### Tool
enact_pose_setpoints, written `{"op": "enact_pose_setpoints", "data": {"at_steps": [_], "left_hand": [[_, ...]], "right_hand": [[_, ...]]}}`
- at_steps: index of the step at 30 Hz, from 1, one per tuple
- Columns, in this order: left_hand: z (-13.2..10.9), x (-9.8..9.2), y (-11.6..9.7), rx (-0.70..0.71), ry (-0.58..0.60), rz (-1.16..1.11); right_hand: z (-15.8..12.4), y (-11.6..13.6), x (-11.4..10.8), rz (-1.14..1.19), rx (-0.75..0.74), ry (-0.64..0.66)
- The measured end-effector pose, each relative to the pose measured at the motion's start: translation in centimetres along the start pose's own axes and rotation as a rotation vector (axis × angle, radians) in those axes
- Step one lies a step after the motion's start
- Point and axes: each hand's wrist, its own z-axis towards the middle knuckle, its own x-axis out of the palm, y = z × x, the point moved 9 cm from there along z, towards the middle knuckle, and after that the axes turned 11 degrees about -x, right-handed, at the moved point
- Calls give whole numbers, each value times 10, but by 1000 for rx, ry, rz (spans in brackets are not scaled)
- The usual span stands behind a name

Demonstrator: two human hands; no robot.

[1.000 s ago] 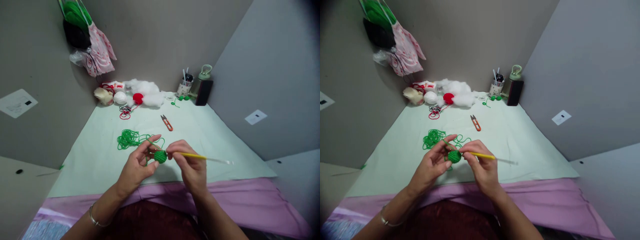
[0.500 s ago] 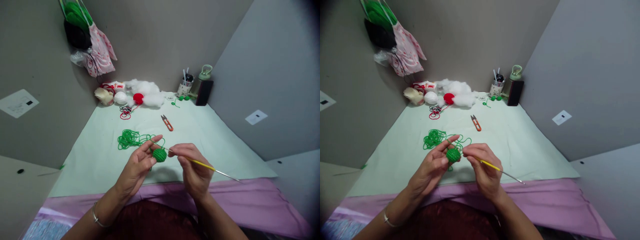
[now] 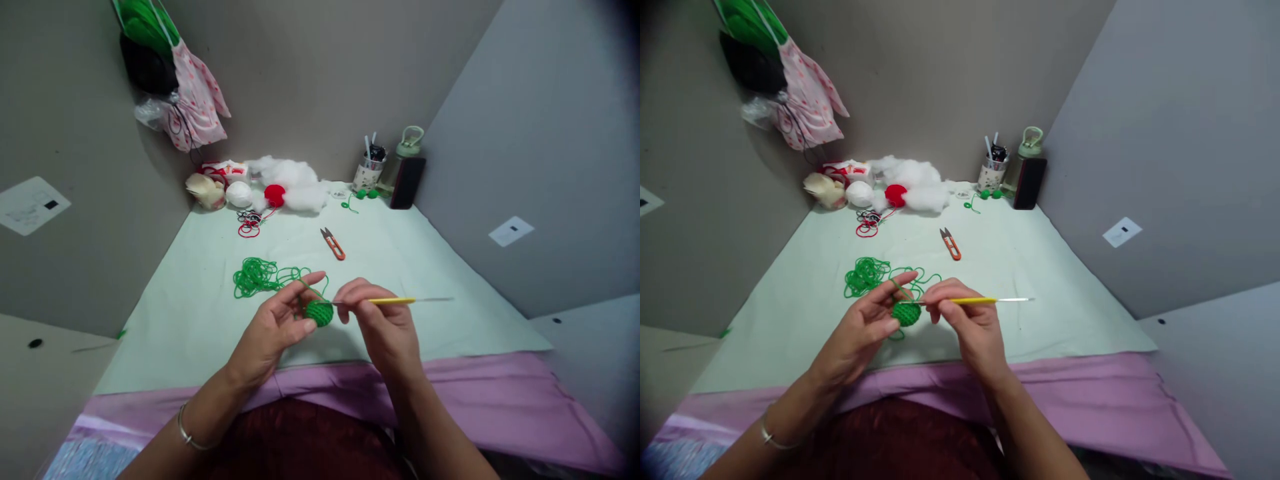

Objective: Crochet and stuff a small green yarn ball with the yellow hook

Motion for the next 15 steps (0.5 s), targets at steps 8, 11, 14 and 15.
{"op": "enact_pose_setpoints", "data": {"at_steps": [8,11,14,15], "left_hand": [[-5,8,-4,28,42,62],[-9,12,-7,33,44,92],[-11,6,-9,41,-21,201],[-12,4,-10,48,-41,243]], "right_hand": [[-2,-4,-2,-144,-7,58],[-1,-7,-2,-36,39,41],[0,-11,-3,20,88,-3],[1,-11,-3,26,99,-8]]}}
